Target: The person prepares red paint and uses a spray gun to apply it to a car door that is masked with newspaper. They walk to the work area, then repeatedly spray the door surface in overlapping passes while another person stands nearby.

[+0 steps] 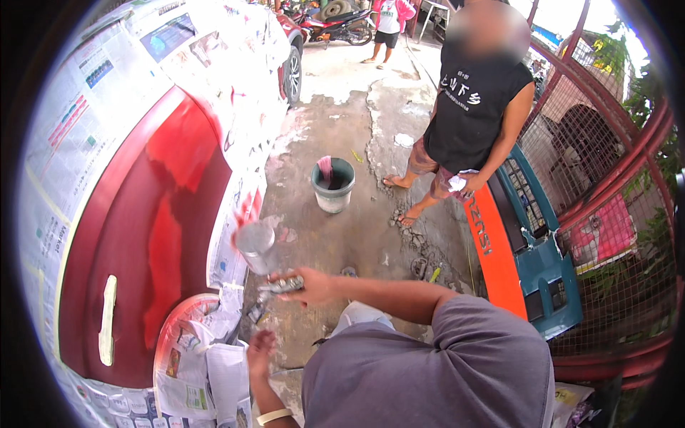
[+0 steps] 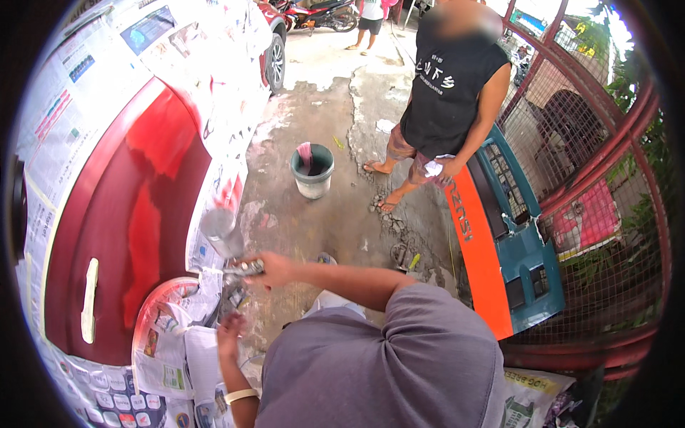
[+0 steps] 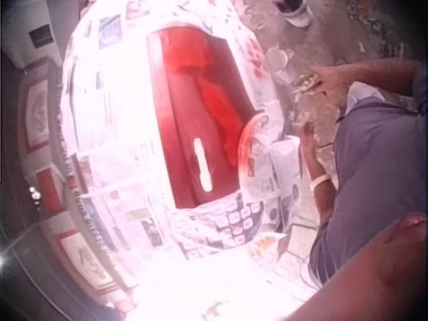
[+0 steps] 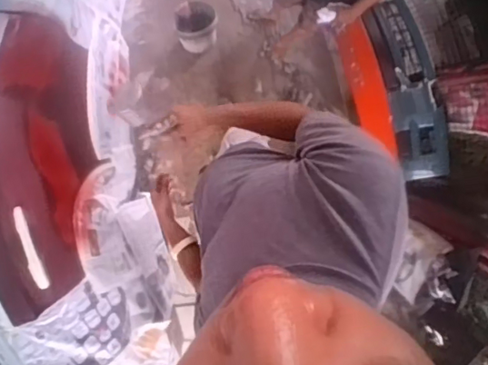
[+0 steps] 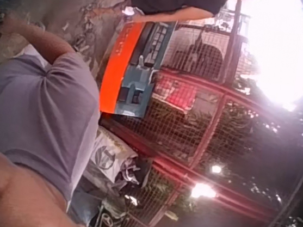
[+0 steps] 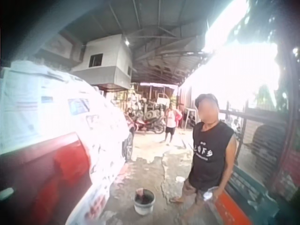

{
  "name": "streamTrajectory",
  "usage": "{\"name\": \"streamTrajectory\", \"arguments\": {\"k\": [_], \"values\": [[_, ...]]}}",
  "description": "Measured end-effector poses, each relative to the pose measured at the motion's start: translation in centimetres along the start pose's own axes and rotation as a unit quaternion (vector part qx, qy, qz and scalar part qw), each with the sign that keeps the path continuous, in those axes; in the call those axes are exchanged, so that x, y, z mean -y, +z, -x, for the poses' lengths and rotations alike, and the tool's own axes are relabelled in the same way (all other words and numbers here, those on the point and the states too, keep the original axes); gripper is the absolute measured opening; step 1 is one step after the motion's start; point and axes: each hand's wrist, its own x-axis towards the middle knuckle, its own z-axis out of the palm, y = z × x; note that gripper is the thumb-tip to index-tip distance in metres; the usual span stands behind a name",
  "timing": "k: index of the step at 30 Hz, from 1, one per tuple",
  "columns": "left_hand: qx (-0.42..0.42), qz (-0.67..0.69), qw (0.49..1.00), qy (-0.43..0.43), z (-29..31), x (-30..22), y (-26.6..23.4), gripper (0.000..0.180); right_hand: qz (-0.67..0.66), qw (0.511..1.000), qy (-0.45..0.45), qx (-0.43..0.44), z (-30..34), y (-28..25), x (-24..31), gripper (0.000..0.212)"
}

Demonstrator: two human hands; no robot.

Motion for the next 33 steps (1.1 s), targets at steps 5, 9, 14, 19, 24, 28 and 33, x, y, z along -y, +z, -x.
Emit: {"name": "streamTrajectory", "arguments": {"k": [5,9,14,19,24,28,33], "values": [[0.143,0.174,0.936,0.27,0.7,-14.6,-1.3,0.088,-0.001,0.997,-0.07,-0.031,-3.9,-2.4,5.4,0.047],[0.168,0.131,0.926,0.31,0.1,-18.1,-1.4,0.084,-0.019,0.993,-0.115,-0.014,-5.2,-2.3,9.6,0.05],[0.048,-0.362,0.924,0.115,-2.1,-12.7,0.9,0.056,-0.019,0.996,-0.089,-0.024,-5.9,-0.7,7.8,0.05],[0.154,-0.328,0.93,0.066,-3.8,-6.3,3.0,0.032,-0.017,0.997,-0.07,-0.02,-5.8,1.6,3.8,0.049],[0.148,-0.154,0.972,0.099,-2.8,-4.9,6.6,0.026,-0.022,0.997,-0.066,-0.014,-5.5,3.0,-0.5,0.047],[0.122,-0.015,0.985,0.125,-2.0,-4.1,8.0,0.028,0.014,0.998,-0.036,-0.039,-5.3,5.0,-0.5,0.049],[0.067,0.117,0.986,0.097,-1.3,-3.8,10.4,0.025,0.031,0.996,0.005,-0.082,-5.3,6.5,-0.9,0.051]]}}
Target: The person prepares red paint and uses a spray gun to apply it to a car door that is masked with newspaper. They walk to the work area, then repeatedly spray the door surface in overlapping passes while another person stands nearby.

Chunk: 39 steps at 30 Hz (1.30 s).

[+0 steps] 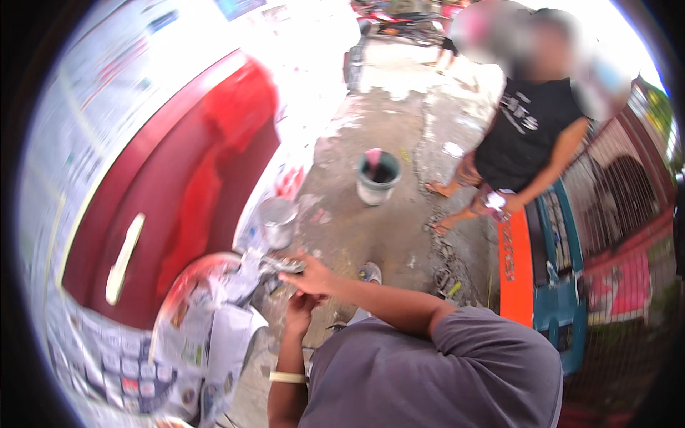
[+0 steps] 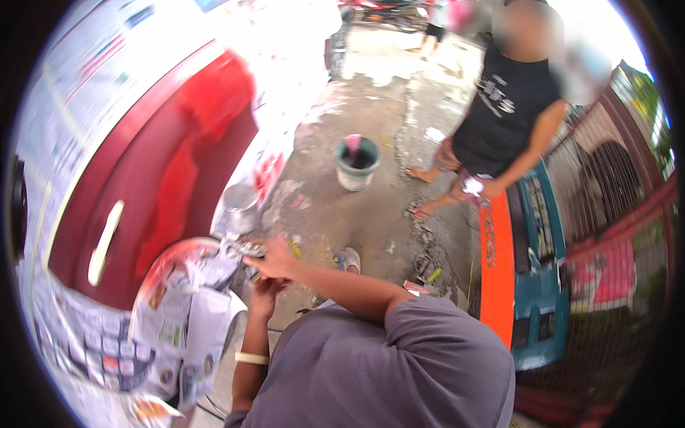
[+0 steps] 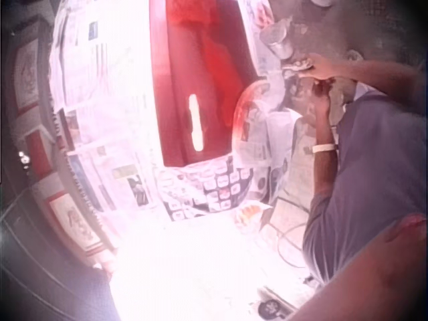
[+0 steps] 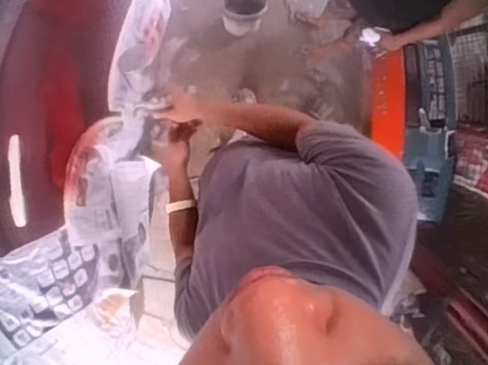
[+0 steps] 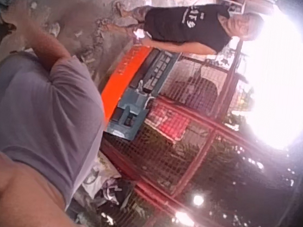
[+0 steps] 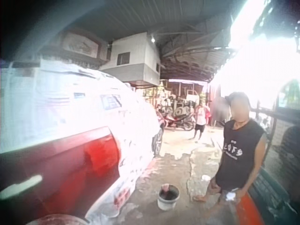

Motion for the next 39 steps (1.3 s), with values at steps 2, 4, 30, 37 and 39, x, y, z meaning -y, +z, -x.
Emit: {"name": "streamTrajectory", "arguments": {"k": [2,4,30,37,39], "values": [[0.018,-0.027,0.999,0.004,-0.5,1.5,-0.6,0.023,-0.049,0.999,0.003,0.016,-0.4,0.3,-0.6,0.053],[0.025,-0.008,1.0,-0.003,-0.6,1.1,-0.4,0.018,-0.122,0.992,0.011,0.016,-0.6,1.1,-0.7,0.052],[0.058,-0.055,0.997,0.017,0.4,1.6,-1.5,0.025,-0.176,0.976,0.005,-0.127,-0.3,3.7,-3.1,0.028],[0.049,-0.066,0.997,-0.007,0.5,2.6,-1.2,0.024,-0.175,0.977,-0.005,-0.121,0.4,3.6,-3.2,0.028],[0.05,-0.067,0.996,-0.009,0.3,2.6,-1.1,0.025,-0.19,0.975,-0.009,-0.117,0.9,3.2,-2.3,0.028]]}}
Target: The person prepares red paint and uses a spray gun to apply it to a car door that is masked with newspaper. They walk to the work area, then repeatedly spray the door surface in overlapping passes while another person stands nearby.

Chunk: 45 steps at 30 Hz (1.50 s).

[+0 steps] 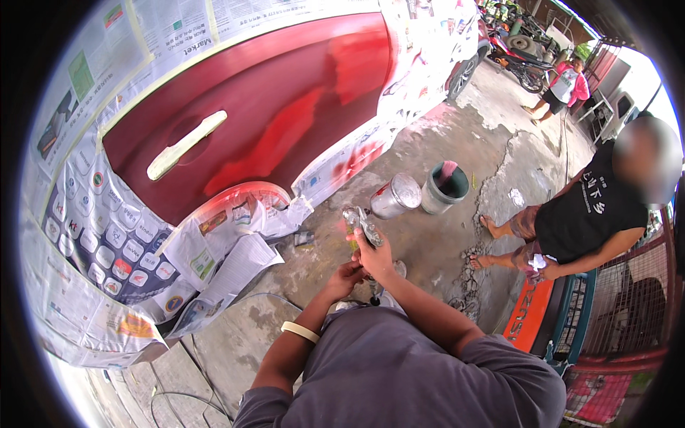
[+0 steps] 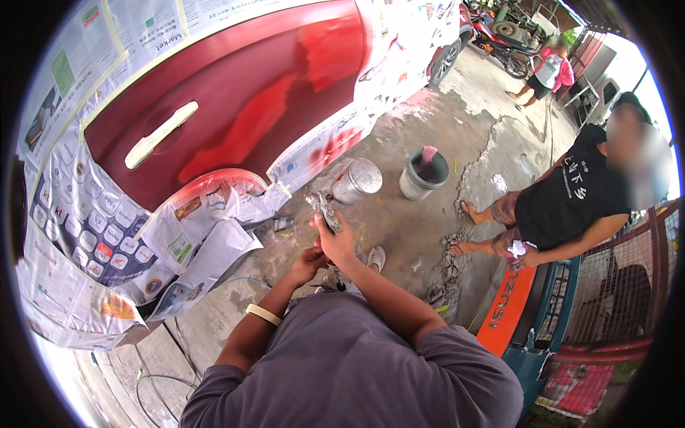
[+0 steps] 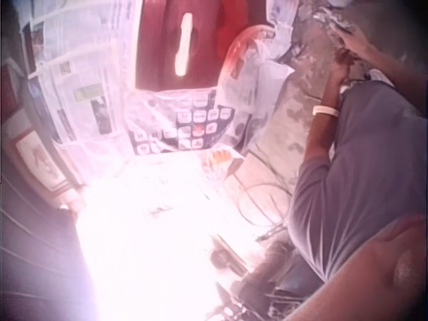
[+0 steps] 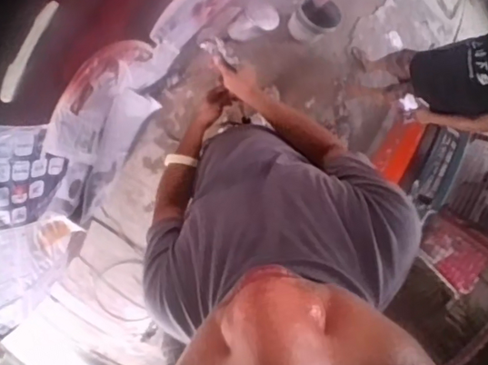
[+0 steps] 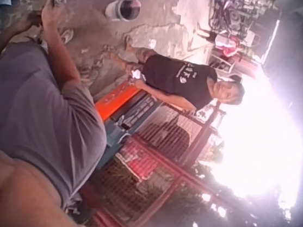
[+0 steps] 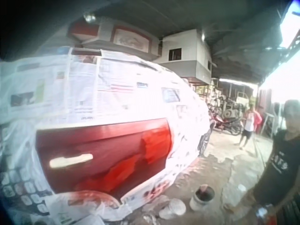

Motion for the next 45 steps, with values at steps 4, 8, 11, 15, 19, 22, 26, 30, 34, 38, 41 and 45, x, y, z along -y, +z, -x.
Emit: {"name": "streamTrajectory", "arguments": {"k": [4,8,11,15,19,22,26,30,34,38,41,45], "values": [[0.005,-0.022,1.0,0.011,-0.6,-0.6,-0.2,0.027,-0.014,1.0,0.017,-0.006,-0.5,-0.4,0.4,0.028],[0.009,-0.016,1.0,0.021,-1.6,-2.4,-0.3,0.027,-0.037,0.999,0.029,-0.009,-2.0,-0.6,1.8,0.028],[0.002,-0.007,0.999,0.033,-2.1,-3.4,-0.4,0.027,-0.046,0.998,0.039,-0.02,-2.5,-0.3,2.8,0.028],[0.007,0.012,0.999,0.032,-2.5,-3.3,-0.4,0.027,-0.056,0.998,0.017,-0.019,-3.0,-0.5,2.6,0.028],[0.015,-0.003,1.0,0.019,-2.5,-2.3,-0.3,0.027,-0.026,0.999,-0.031,-0.017,-3.0,-0.7,1.5,0.031],[0.018,-0.012,1.0,0.012,-2.5,-1.9,-0.2,0.028,-0.048,0.999,-0.004,-0.003,-2.9,-1.0,1.2,0.041],[0.014,-0.014,1.0,0.008,-2.2,-1.8,0.0,0.03,-0.125,0.991,0.038,0.013,-2.3,-1.2,1.6,0.043],[0.013,-0.023,1.0,0.006,-2.1,-1.9,0.2,0.03,-0.137,0.989,0.053,0.002,-2.1,-1.2,1.7,0.04],[0.013,-0.042,0.999,-0.007,-1.8,-2.2,0.4,0.027,-0.077,0.996,0.039,-0.004,-1.9,-1.1,2.0,0.038],[0.015,-0.037,0.999,0.001,-1.6,-2.2,0.5,0.027,-0.015,1.0,-0.005,-0.019,-1.8,-0.9,1.8,0.033],[0.018,-0.034,0.999,0.001,-1.8,-2.0,0.5,0.027,-0.001,1.0,-0.008,-0.022,-1.8,-0.9,1.9,0.031],[0.017,-0.033,0.999,0.003,-1.8,-1.9,0.4,0.026,-0.008,1.0,-0.014,-0.026,-1.8,-0.8,1.7,0.031]]}}
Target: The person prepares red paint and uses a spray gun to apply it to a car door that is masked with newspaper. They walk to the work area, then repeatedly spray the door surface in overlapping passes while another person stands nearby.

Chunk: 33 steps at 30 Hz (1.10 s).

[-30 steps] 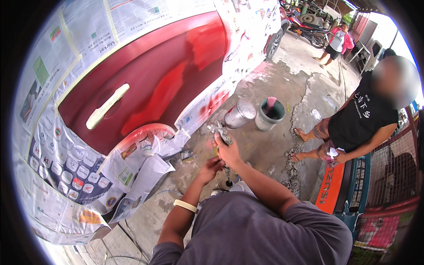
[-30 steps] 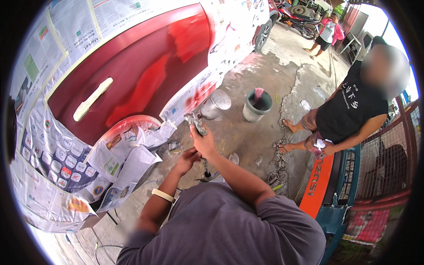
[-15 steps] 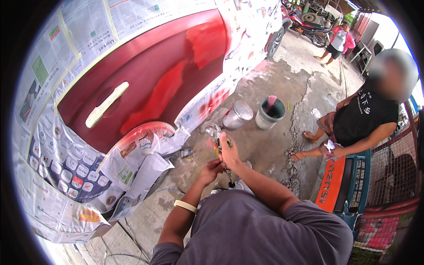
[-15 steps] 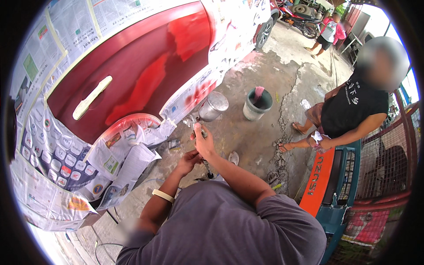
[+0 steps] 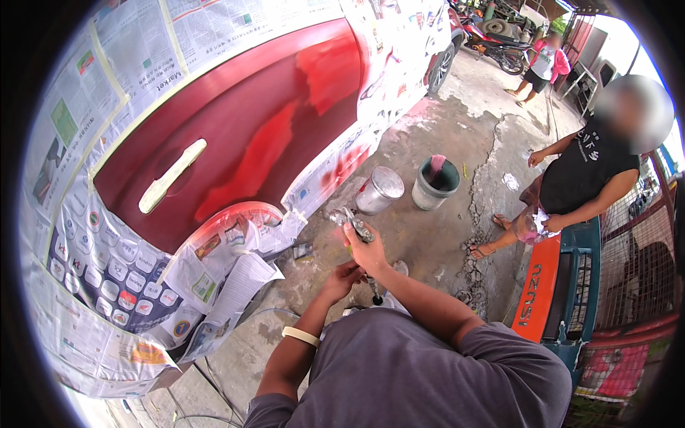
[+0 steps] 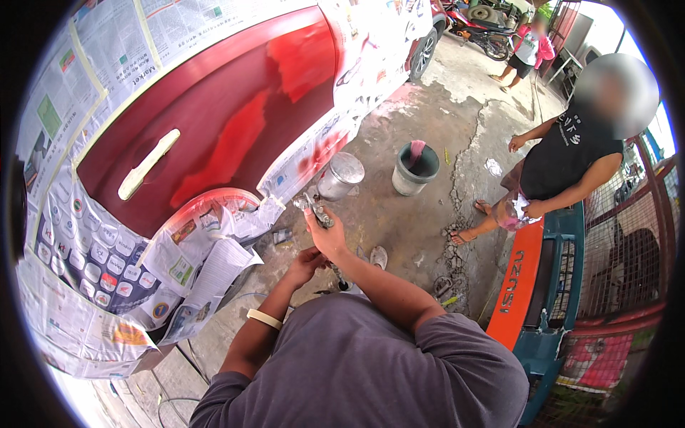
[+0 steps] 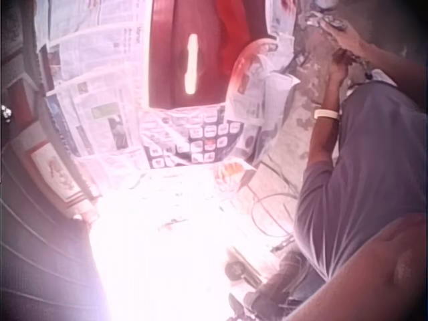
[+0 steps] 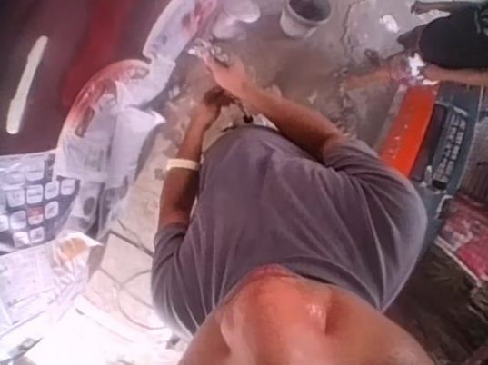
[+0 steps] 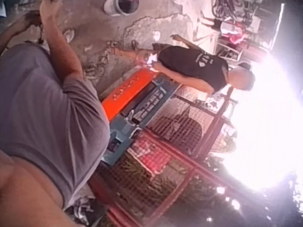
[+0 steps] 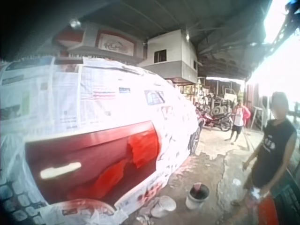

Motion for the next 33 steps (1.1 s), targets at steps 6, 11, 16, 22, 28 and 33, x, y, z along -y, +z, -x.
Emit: {"name": "streamTrajectory", "arguments": {"k": [6,11,16,22,28,33], "values": [[-0.003,-0.009,1.0,-0.025,0.2,-1.0,0.1,0.019,0.019,1.0,-0.019,0.008,-0.2,-0.3,-0.4,0.031],[0.0,0.004,1.0,-0.014,0.1,-0.6,-0.1,0.019,0.021,0.999,-0.031,0.006,-0.3,0.1,-1.3,0.032],[0.0,0.015,1.0,-0.019,0.2,-0.4,-0.1,0.019,0.02,1.0,-0.021,0.001,-0.2,0.2,-1.4,0.031],[0.0,0.022,1.0,-0.013,0.3,0.3,-0.5,0.02,-0.007,1.0,-0.012,0.023,-0.4,0.5,-2.1,0.029],[0.011,0.008,1.0,0.003,-0.5,0.4,-0.2,0.021,0.03,0.997,-0.067,0.017,-1.3,-1.0,-4.2,0.028],[-0.059,0.044,0.997,-0.012,0.0,1.5,-1.2,0.019,0.074,0.996,0.028,0.034,-0.2,0.4,-0.4,0.036]]}}
